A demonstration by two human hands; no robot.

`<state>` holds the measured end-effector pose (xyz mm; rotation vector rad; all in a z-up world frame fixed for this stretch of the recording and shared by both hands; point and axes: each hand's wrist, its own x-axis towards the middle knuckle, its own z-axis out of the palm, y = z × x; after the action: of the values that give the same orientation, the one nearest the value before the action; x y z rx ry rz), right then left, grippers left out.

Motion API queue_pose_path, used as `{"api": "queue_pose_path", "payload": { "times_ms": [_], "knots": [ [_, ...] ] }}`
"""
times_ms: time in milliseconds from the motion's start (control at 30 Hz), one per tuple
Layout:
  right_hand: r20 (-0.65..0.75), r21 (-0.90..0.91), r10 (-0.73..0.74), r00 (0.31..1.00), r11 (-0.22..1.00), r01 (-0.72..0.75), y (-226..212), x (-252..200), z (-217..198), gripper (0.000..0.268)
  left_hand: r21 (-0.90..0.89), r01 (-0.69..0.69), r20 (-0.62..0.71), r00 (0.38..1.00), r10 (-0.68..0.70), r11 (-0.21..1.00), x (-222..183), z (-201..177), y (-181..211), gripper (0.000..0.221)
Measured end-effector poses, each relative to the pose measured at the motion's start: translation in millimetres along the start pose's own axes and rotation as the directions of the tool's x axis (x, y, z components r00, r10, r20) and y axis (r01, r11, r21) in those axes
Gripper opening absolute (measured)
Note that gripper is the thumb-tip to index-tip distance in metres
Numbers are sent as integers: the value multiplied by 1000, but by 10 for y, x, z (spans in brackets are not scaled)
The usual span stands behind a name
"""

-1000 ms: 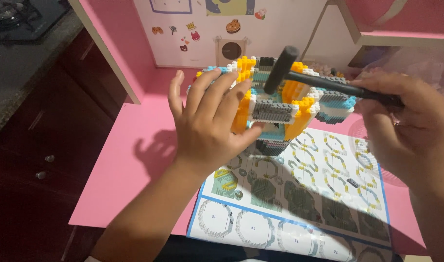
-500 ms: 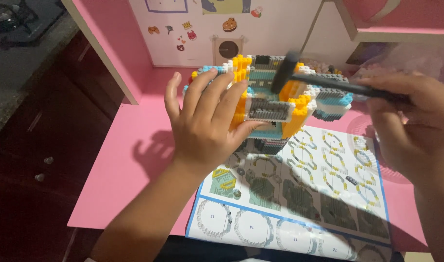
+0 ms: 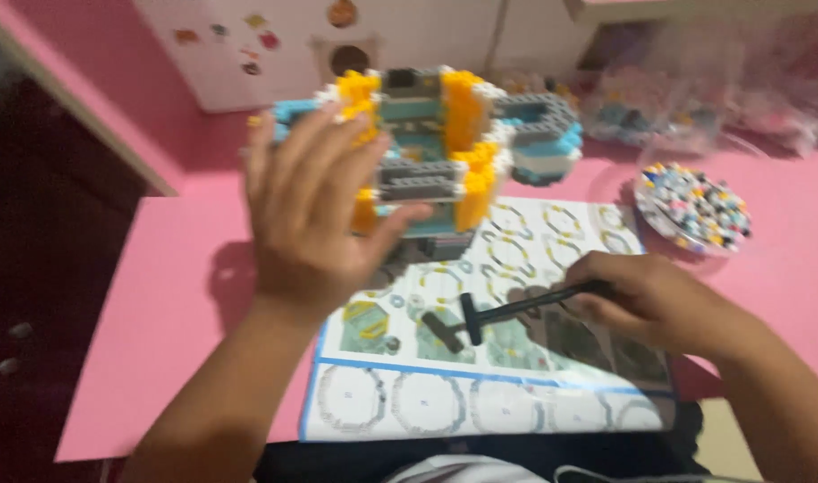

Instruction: Assembling a character figure using micro-sized building blocks, involving piece placement and using a small hammer to ensure blocks are tightly connected.

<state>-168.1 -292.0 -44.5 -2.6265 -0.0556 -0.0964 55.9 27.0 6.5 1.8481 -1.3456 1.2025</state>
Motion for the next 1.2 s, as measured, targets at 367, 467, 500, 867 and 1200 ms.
{"api": "queue_pose_path", "payload": {
  "times_ms": [367, 467, 500, 867, 1200],
  "knots": [
    [-152, -303, -234, 960, 936, 180, 82, -229, 156, 38, 1, -53, -67, 996, 53, 999, 39, -39, 29, 56],
    [-293, -158, 18, 956, 985, -67, 45, -254, 16, 18, 15, -66, -86, 994, 67, 998, 42, -55, 44, 56],
    [-299, -161, 127, 946, 970, -181, 62, -257, 9, 18, 5, -49, -75, 996, 49, 999, 39, -65, 55, 56],
    [-112, -150, 273, 955, 946, -288, 92, -176, -46, 24, 22, 22, -57, 998, -21, 1000, -23, 17, 68, 61],
    [-399, -80, -347, 849, 935, 345, -993, 334, -700, 17, 135, -53, -186, 979, 78, 989, -93, -22, 346, 21]
  ]
}}
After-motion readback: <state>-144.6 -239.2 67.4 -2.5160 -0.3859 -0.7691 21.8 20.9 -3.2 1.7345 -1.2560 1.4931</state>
